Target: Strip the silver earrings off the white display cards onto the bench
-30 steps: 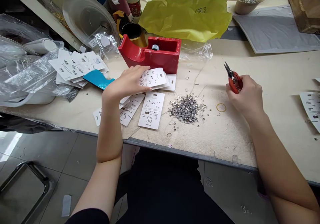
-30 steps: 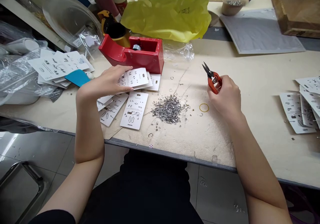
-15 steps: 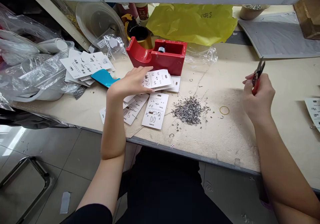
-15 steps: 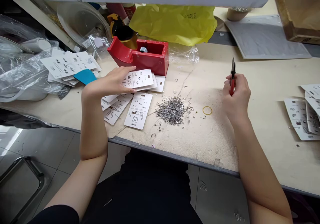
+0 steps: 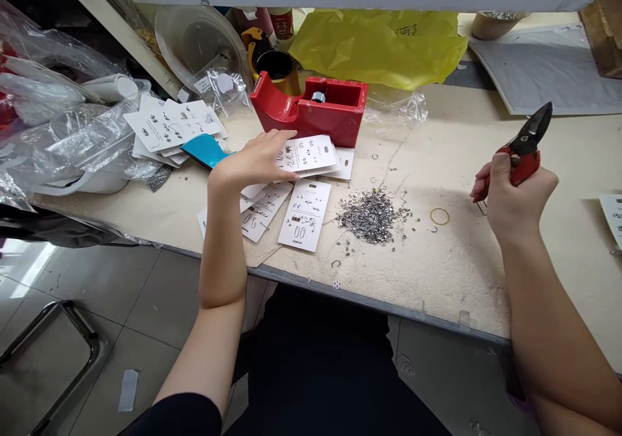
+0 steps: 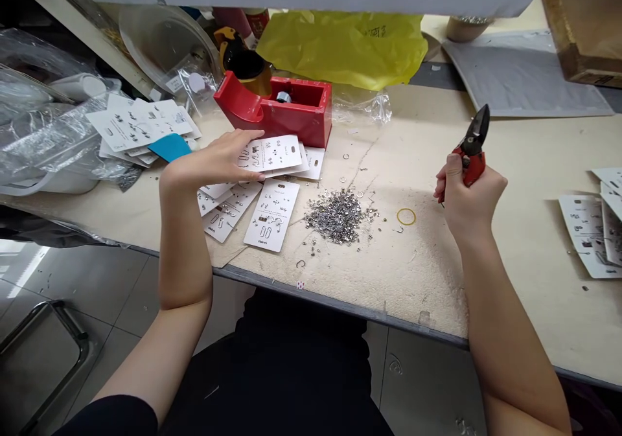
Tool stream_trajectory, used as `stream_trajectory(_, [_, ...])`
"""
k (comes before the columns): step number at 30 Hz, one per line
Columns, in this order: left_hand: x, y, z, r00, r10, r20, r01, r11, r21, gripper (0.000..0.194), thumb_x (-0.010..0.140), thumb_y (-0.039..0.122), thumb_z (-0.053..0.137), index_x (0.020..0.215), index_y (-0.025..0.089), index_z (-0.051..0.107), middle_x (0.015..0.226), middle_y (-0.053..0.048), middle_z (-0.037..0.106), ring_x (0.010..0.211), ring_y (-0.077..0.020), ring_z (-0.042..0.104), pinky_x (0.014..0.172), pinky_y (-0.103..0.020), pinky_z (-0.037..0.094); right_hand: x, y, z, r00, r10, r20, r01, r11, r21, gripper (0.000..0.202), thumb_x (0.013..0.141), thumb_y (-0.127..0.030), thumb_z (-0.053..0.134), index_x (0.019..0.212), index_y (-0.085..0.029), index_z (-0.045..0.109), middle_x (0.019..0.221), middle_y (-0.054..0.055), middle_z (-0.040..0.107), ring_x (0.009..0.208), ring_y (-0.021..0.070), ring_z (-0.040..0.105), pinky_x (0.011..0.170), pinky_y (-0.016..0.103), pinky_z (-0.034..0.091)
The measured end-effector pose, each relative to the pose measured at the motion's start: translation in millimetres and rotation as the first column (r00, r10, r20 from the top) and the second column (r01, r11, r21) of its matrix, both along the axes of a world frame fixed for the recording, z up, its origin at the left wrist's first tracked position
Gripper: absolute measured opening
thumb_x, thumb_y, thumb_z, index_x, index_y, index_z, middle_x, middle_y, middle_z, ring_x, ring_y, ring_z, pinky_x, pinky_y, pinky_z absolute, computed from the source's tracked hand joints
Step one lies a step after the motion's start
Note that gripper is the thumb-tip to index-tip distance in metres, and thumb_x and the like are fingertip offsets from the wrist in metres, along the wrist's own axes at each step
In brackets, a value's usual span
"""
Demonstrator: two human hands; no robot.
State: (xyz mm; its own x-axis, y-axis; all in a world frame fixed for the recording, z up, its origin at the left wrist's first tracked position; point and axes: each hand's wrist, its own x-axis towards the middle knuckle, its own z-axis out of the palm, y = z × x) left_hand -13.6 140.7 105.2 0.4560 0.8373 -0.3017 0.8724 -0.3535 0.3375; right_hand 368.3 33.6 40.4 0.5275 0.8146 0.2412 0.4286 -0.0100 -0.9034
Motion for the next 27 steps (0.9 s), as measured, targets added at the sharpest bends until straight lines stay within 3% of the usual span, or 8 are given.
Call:
stream_trajectory(14, [-2.0,1.8,1.0,1.0,-0.004,0.019,0.004,1.0,0.018,0.092,0.076,0.053,0.066,0.155,0.021,0.029,0.16,-0.016,0.036,0.148,-0.0371,0.034,0.118,-0.056,0.035,-3.7,-1.1,-0.4,0.999,0.022,-0.027,-0.024,0.998,-0.058,0.036,0.079,-0.048,0.068,0.064,-0.018,0.057,0.055,0.0,0.054,0.045,0.0106,0.051,0.043,0.027,0.045])
stream_trajectory(18, [-1.5,-1.3,5.6,0.982,-0.063,0.18,0.058,0.998,0.037,0.097,0.077,0.056,0.065,0.155,0.015,0.027,0.161,-0.015,0.034,0.148,-0.0343,0.033,0.123,-0.051,0.032,-8.7,-3.3,1.3,0.999,-0.024,-0.033,0.022,0.998,-0.066,0.029,0.073,-0.041,0.072,0.058,-0.021,0.056,0.056,0.002,0.054,0.043,0.013,0.048,0.041,0.033,0.042])
stream_trajectory(22, [-3.1,-2.0,5.6,0.89,-0.106,0.443,0.114,0.993,0.009,0.093,0.077,0.064,0.062,0.152,0.017,0.033,0.162,-0.012,0.034,0.147,-0.0303,0.037,0.122,-0.041,0.036,-9.3,-5.6,-1.8,0.997,-0.063,0.034,0.067,0.993,-0.097,0.024,0.079,-0.032,0.061,0.058,-0.027,0.051,0.062,0.004,0.055,0.046,0.0175,0.05,0.046,0.043,0.046])
stream_trajectory(27, [-0.2,-2.5,0.7,0.629,-0.091,0.772,0.117,0.993,0.021,0.082,0.082,0.073,0.04,0.146,0.022,0.038,0.149,-0.008,0.05,0.135,-0.0266,0.052,0.115,-0.043,0.045,-16.0,-9.7,5.5,0.997,-0.024,0.079,0.03,0.997,-0.077,0.025,0.081,-0.026,0.055,0.056,-0.029,0.05,0.061,0.005,0.054,0.047,0.0195,0.051,0.047,0.045,0.044])
